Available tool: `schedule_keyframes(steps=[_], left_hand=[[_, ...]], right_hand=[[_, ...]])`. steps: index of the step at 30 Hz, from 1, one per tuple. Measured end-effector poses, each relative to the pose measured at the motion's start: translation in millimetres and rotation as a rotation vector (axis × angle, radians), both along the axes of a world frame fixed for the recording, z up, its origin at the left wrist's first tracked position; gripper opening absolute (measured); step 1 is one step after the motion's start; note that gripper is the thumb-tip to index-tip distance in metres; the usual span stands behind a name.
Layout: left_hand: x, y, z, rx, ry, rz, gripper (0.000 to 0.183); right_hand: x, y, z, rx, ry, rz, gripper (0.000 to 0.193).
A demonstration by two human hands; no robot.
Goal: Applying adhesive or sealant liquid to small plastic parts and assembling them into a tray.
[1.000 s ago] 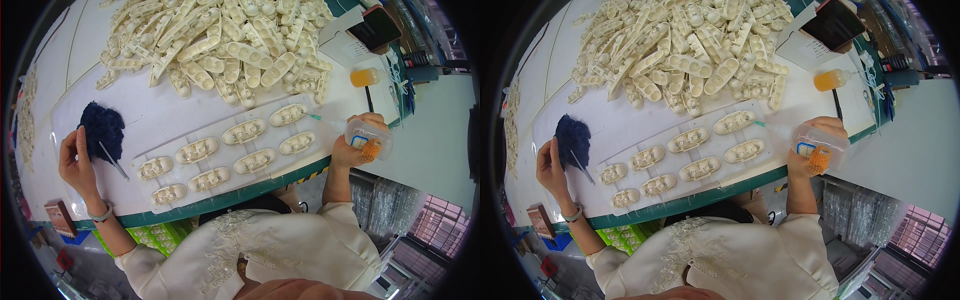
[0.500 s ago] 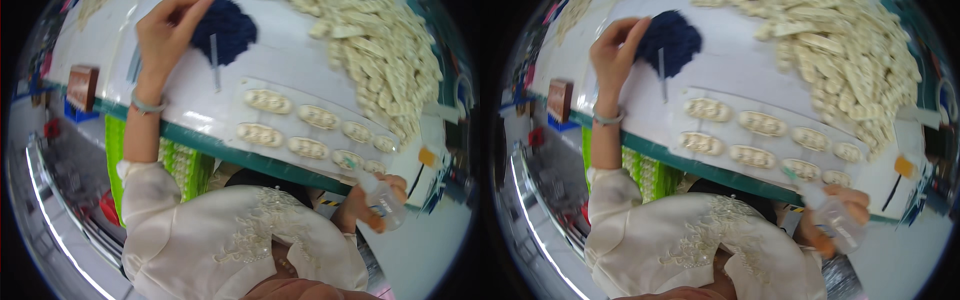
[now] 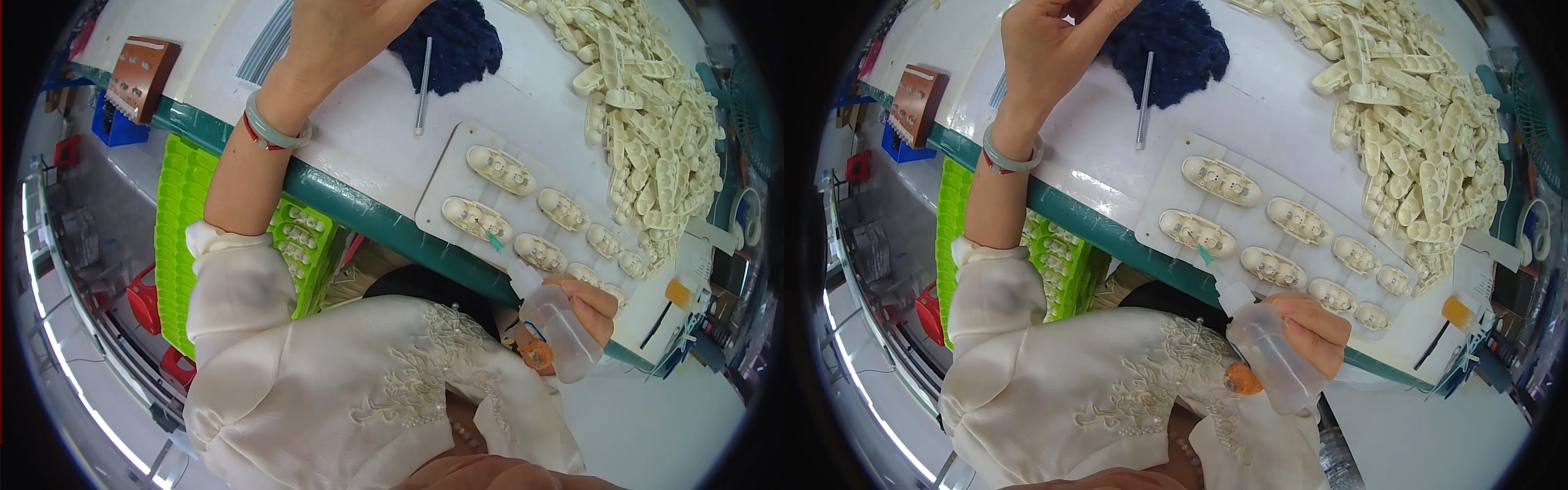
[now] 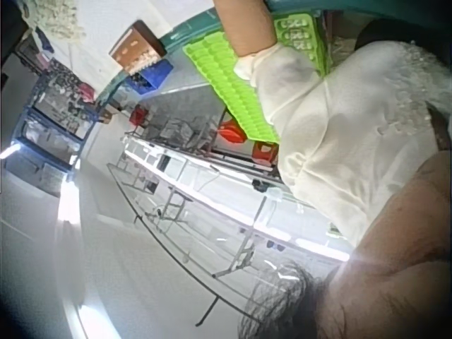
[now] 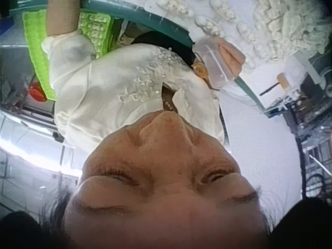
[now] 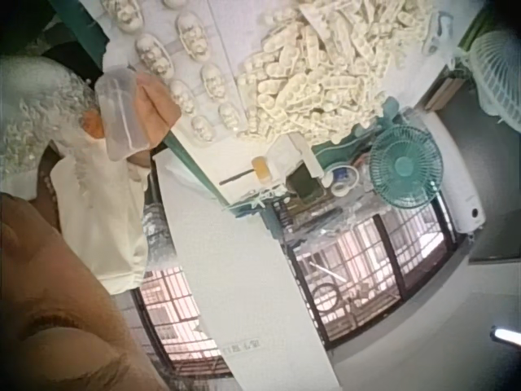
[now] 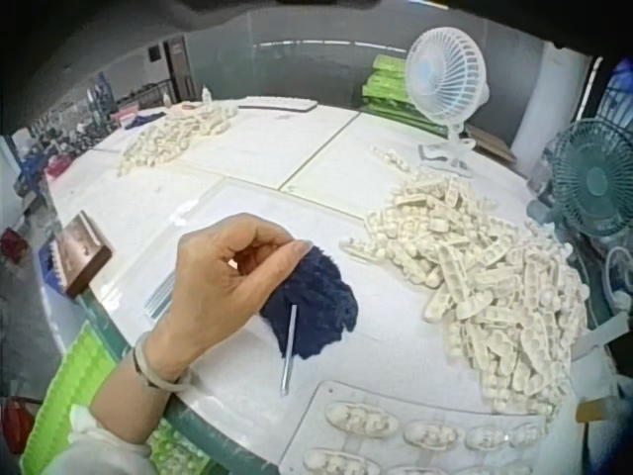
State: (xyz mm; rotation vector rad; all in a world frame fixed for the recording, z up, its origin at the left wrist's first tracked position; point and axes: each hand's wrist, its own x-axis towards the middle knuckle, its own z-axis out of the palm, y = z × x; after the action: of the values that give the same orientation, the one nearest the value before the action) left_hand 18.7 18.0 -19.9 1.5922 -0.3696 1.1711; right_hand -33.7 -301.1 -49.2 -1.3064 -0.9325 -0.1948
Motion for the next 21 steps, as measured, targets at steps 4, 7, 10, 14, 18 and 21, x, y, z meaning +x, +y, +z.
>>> schedule_keyframes(steps=[4,7,10,14,18,21], left_hand=[[-8.4,-6.1,16.8,0.336,0.408,0.413,0.01],[-9.6,-6.0,17.9,0.321,0.416,0.414,0.011],[-9.1,-7.0,16.7,0.318,0.432,0.413,0.011],[-10.0,-6.1,13.0,0.296,0.423,0.4,0.011],[-8.4,-6.7,14.9,0.348,0.421,0.411,0.011],[-5.8,-5.7,14.6,0.372,0.414,0.421,0.01]], right_hand=[[6.5,3.7,-2.5,-0.067,-0.082,-0.039,0.035],[7.7,3.1,-1.9,0.048,-0.115,-0.062,0.034],[8.0,-1.3,-1.3,0.069,-0.102,-0.117,0.034],[11.2,-13.3,-0.2,-0.081,-0.129,-0.062,0.036],[11.4,-22.9,-1.3,-0.131,-0.078,0.015,0.038],[4.3,-18.7,4.0,-0.011,-0.057,-0.168,0.042]])
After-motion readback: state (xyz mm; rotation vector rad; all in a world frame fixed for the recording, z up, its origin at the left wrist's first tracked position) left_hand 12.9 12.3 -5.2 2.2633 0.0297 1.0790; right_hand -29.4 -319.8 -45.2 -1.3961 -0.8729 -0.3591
